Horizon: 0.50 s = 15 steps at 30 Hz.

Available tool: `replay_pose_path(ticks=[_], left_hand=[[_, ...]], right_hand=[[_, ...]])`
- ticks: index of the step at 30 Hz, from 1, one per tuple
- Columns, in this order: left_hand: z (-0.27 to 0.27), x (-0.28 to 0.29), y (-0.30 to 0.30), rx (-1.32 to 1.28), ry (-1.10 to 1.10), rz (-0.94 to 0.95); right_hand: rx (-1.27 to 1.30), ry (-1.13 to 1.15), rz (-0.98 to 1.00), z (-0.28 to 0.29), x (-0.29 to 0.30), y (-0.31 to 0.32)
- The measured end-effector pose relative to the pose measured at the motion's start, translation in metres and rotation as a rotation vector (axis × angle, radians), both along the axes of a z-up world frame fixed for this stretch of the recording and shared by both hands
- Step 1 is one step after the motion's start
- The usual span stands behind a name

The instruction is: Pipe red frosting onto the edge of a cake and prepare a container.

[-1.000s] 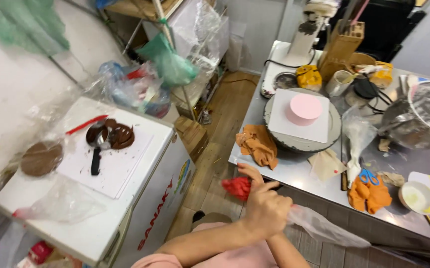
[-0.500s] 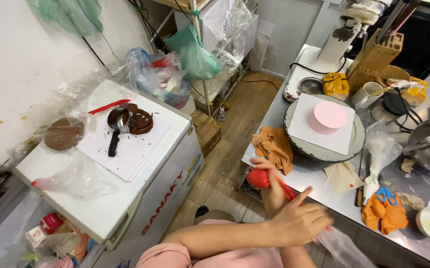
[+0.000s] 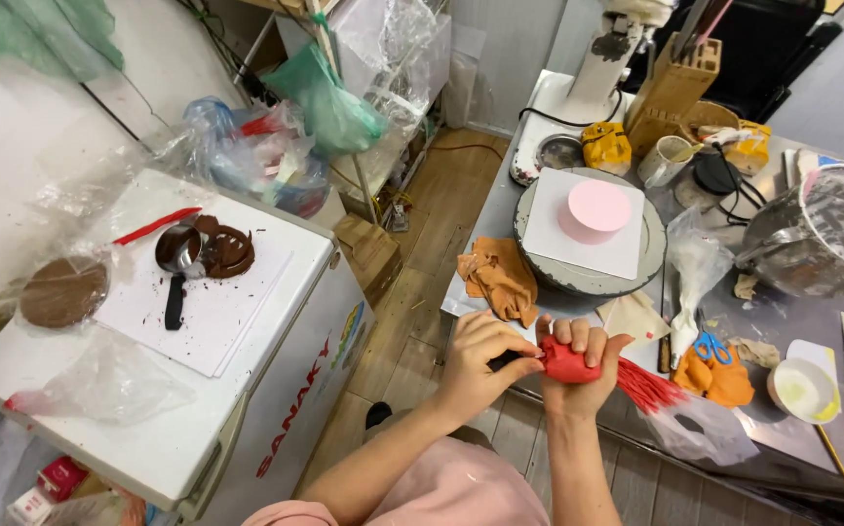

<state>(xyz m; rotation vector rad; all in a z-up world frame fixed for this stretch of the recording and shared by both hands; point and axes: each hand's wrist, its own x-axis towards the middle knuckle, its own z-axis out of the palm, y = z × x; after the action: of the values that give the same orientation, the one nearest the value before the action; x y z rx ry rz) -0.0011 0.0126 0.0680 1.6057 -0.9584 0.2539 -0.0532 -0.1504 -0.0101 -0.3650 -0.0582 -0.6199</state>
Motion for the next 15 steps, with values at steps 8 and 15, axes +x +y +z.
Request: replay_pose_path(ticks=[8,15], left_hand=[[-0.015,0.005,0.030,-0.070,0.127,0.288],[-0.015,0.020,0.097,0.027,-0.236,0.595]], right_hand=[[0.233,-0.007,0.242,-0.004,0.026,0.031],[0.216,0.341,0.469,-0.005,0.054,0.092]])
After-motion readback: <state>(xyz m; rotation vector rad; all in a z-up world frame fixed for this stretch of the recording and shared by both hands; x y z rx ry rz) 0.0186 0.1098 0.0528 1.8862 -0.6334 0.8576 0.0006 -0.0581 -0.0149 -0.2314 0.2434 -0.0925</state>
